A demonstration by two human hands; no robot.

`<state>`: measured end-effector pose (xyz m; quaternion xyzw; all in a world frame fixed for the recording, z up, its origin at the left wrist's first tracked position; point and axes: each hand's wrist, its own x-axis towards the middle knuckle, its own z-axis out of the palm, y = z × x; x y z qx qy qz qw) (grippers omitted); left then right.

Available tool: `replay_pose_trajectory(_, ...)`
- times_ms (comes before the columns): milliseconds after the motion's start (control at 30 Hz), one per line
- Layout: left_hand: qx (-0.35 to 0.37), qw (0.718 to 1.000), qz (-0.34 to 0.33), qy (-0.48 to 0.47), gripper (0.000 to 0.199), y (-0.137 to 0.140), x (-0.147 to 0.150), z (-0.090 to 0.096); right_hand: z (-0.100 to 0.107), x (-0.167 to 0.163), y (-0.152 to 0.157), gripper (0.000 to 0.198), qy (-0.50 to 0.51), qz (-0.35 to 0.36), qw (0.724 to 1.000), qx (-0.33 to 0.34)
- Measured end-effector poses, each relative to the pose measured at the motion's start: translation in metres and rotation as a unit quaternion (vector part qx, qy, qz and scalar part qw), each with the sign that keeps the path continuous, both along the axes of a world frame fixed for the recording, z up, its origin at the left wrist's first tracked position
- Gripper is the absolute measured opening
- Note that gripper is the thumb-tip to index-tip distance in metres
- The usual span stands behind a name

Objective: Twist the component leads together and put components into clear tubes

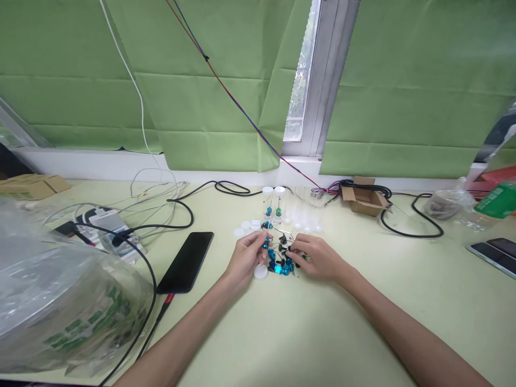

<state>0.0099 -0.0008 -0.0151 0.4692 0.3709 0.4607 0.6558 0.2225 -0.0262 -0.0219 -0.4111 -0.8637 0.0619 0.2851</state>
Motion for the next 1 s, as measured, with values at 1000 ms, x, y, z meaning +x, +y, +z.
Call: replay_pose_trajectory(1000, -0.001, 1.000, 0.002, -0.003, 0.030, 0.004, 0.001, -0.004, 0.028, -0.021, -0.029, 0.023, -0.328, -0.046, 0.942, -0.053)
